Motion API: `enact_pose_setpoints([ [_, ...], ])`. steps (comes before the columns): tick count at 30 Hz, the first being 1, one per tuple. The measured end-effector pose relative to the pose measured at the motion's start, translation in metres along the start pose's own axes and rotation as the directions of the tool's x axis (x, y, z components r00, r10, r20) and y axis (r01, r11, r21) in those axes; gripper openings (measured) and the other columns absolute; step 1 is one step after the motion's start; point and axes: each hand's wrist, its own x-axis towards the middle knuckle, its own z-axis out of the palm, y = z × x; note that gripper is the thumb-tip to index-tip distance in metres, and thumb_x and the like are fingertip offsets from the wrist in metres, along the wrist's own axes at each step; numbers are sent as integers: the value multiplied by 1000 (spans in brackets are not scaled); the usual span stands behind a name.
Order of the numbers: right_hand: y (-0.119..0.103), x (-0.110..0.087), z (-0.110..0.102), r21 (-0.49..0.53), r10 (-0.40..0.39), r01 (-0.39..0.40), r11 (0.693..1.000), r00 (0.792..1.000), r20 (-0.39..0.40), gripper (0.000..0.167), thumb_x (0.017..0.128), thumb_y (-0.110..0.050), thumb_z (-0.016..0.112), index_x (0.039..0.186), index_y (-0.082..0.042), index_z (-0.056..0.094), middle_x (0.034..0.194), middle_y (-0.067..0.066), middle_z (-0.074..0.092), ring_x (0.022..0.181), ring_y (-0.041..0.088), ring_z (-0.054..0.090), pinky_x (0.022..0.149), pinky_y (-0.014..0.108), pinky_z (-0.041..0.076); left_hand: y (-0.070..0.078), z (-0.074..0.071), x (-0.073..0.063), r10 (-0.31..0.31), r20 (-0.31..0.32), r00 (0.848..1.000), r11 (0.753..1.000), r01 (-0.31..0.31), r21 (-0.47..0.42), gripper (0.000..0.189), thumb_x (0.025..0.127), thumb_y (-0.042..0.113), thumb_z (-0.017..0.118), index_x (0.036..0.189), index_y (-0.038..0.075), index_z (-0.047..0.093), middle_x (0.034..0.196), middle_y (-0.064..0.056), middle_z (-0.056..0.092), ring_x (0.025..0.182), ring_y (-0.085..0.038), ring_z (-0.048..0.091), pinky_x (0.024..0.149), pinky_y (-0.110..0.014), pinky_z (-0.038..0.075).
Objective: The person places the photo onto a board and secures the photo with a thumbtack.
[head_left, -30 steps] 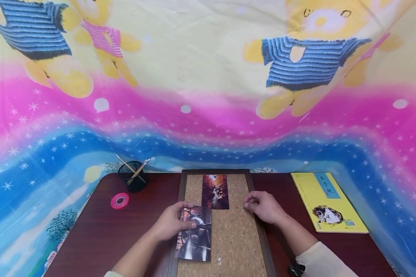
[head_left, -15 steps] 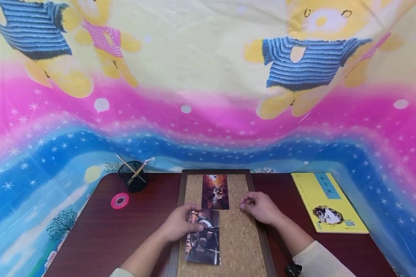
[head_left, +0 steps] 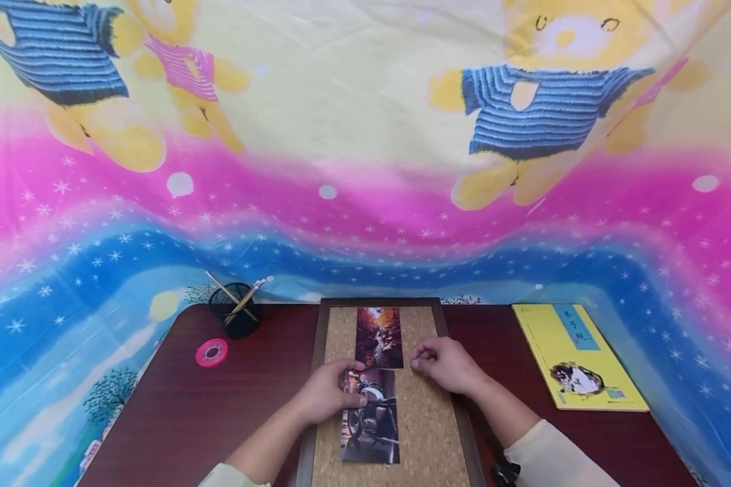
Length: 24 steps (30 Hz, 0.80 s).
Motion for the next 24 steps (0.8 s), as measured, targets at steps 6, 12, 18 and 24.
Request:
enact_pose_setpoints([
  [6, -3, 2, 4, -18, -39, 39, 999, 999, -1, 3, 94, -12, 76, 95, -10, 74, 85, -7, 67, 79, 11, 62, 71, 29, 51, 3, 3, 3, 4, -4, 1000, 998, -4, 66, 61, 75, 15, 92, 130, 7, 66, 86, -3, 60, 70, -12, 53, 64, -31, 48],
  [12, -9, 4, 7, -31, -65, 65, 997, 998, 6, 5, 93, -9, 77, 94, -13, 74, 86, -7, 68, 80, 9, 62, 73, 29, 52, 5, 11, 6, 24, -18, 1000, 989, -21, 146, 61, 72, 15, 93, 128, 8, 67, 97, -2, 64, 75, -11, 56, 74, -34, 49],
  [18, -12, 7, 13, -28, -91, 92, 995, 995, 38, 4, 93, -7, 76, 95, -11, 76, 85, -7, 68, 79, 8, 63, 72, 28, 52, 11, 20, 8, 23, -33, 999, 971, -15, 239, 61, 71, 18, 94, 125, 10, 69, 110, -5, 71, 95, -19, 63, 87, -44, 51],
  [24, -16, 9, 17, -60, -119, 124, 990, 989, 82, 6, 93, -9, 76, 91, -14, 76, 81, -10, 66, 76, 6, 61, 70, 27, 51, 16, 23, 8, 54, -46, 997, 942, -36, 332, 60, 70, 23, 95, 123, 12, 70, 118, -8, 69, 109, -29, 64, 95, -50, 51],
])
